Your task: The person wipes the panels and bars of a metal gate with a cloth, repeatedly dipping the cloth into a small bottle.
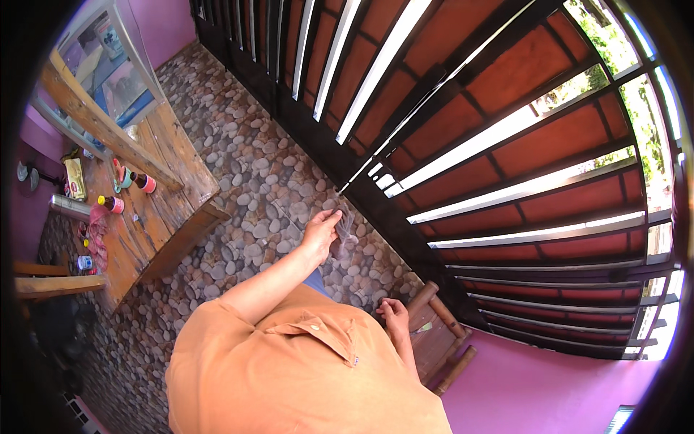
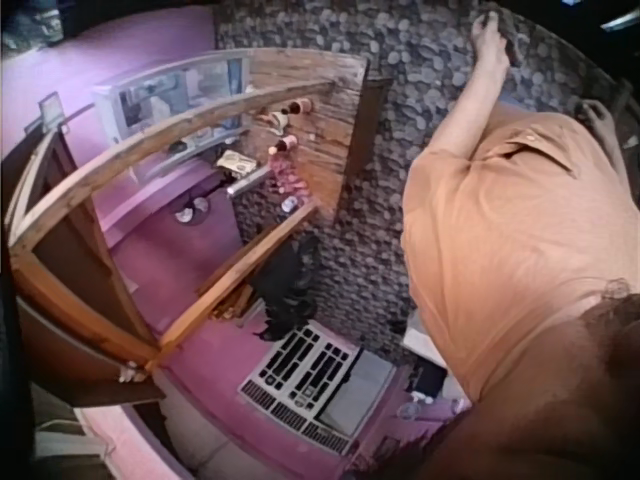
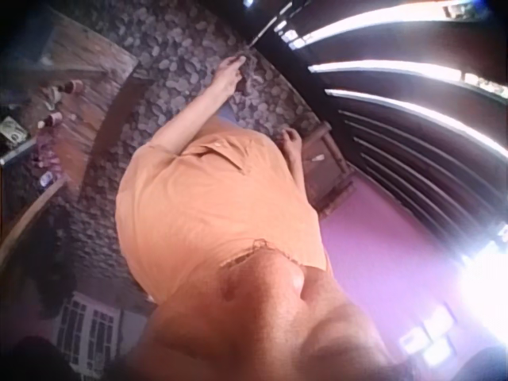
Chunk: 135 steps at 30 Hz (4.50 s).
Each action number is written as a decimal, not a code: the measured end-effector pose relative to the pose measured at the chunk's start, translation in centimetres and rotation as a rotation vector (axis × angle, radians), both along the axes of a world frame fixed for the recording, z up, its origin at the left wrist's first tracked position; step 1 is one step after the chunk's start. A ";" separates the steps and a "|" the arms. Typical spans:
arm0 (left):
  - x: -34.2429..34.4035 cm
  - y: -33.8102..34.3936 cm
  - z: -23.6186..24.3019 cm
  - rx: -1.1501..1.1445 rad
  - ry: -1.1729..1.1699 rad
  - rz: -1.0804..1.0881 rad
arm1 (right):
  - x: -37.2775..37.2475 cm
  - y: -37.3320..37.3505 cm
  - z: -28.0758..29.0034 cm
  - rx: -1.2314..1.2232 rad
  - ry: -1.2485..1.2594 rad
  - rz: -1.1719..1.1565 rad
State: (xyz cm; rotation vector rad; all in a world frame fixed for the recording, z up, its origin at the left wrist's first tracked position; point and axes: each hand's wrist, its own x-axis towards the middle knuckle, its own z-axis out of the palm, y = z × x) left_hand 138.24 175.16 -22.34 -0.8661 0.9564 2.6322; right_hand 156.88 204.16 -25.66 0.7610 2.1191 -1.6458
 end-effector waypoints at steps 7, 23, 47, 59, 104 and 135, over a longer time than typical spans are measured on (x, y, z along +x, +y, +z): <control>-1.2 1.2 -0.1 0.069 0.045 -0.005 | -0.3 -0.6 -0.3 0.000 -0.039 -0.010; -12.7 -1.4 0.6 0.103 0.115 0.101 | -7.0 -0.6 -2.3 0.012 -0.098 0.104; -41.3 8.5 -2.0 -0.518 -0.059 0.108 | -23.2 2.3 1.8 0.158 -0.048 0.143; -40.3 7.8 5.7 -0.509 0.222 -0.086 | -26.0 2.5 1.4 0.180 -0.066 0.270; -24.2 -5.2 -4.3 -0.242 0.156 0.076 | -14.9 3.4 -1.0 0.284 0.035 0.017; 2.7 4.6 -2.9 -0.335 -0.069 -0.206 | 25.3 8.0 -18.9 0.020 -0.469 -0.468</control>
